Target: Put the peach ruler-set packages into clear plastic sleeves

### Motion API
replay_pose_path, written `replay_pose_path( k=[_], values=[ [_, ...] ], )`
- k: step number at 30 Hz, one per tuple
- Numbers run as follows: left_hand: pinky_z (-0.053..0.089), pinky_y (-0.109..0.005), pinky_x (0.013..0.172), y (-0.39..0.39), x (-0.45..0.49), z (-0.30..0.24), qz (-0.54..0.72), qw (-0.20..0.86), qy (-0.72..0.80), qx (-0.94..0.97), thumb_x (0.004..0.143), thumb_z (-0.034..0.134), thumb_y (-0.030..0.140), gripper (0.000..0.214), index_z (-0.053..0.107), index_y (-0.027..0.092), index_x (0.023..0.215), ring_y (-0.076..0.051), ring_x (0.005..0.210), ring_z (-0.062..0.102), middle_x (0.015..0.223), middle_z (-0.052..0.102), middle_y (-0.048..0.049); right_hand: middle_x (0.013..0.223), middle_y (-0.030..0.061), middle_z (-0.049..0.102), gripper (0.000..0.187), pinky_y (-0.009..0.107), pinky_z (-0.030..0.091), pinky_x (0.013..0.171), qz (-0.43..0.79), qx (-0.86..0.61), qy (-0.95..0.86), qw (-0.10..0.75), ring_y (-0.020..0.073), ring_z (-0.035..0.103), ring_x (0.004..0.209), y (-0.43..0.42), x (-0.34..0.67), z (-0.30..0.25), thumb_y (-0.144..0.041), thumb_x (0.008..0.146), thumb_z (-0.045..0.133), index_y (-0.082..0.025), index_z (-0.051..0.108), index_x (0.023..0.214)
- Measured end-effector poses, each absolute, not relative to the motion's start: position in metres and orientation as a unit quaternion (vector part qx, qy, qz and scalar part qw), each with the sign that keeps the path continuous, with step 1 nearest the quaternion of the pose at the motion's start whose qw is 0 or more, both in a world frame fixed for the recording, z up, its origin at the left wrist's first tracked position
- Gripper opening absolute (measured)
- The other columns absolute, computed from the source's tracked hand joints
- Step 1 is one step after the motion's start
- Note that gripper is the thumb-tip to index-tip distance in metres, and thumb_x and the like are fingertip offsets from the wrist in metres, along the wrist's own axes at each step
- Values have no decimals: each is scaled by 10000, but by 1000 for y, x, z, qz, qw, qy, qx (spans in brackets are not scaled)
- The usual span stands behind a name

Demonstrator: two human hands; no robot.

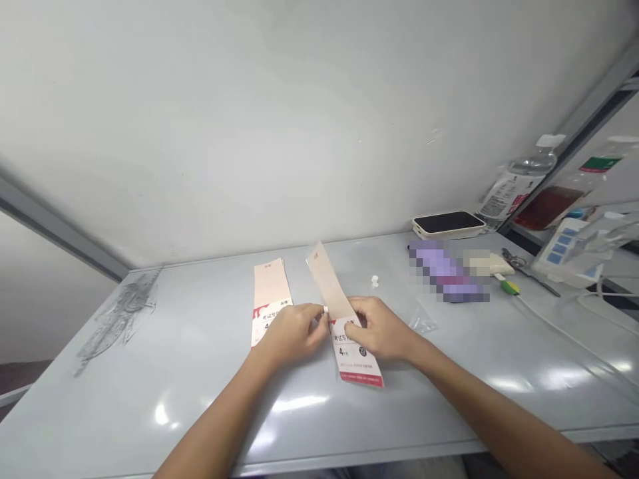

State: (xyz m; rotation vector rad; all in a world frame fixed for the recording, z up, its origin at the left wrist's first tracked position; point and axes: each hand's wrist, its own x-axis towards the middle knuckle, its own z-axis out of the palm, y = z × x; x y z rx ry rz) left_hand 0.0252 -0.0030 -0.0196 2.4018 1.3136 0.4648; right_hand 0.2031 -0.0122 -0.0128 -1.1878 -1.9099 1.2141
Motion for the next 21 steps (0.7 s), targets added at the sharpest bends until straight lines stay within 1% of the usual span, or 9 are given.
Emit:
replay_pose_path(
  k=[6, 10, 12, 15, 21],
  values=[
    [228, -235, 460, -4, 24, -20, 154, 247, 456, 841, 787, 366, 252, 275, 345, 185, 521, -85, 452, 290, 487, 350, 38, 569, -34, 424, 112, 223, 276, 451, 497, -418, -714, 262, 88, 364, 502, -13, 206, -12, -129, 664, 413, -174, 470, 578],
    [232, -227, 452, -3, 23, -21, 155, 299, 447, 829, 774, 377, 235, 253, 370, 181, 527, -81, 463, 289, 493, 345, 41, 544, -44, 354, 116, 224, 245, 446, 529, -401, -703, 257, 81, 309, 491, -12, 207, -13, -139, 676, 402, -178, 428, 570],
    [236, -225, 452, -2, 22, -22, 148, 315, 443, 826, 781, 374, 238, 245, 387, 180, 544, -81, 469, 303, 501, 359, 41, 541, -45, 340, 111, 225, 233, 443, 546, -390, -694, 261, 79, 296, 488, -11, 207, -14, -136, 675, 401, -175, 437, 578],
    [249, -226, 461, -2, 23, -22, 140, 313, 440, 830, 795, 361, 232, 241, 392, 180, 562, -80, 474, 316, 510, 376, 42, 544, -44, 329, 110, 226, 224, 446, 571, -377, -678, 270, 77, 286, 490, -10, 207, -17, -126, 678, 395, -167, 464, 603],
    [262, -234, 473, -2, 24, -21, 142, 266, 426, 853, 819, 327, 215, 260, 421, 176, 580, -77, 461, 319, 512, 386, 40, 523, -48, 331, 123, 220, 221, 435, 595, -379, -650, 281, 72, 288, 469, -5, 207, -24, -114, 663, 388, -159, 480, 596]
  ],
)
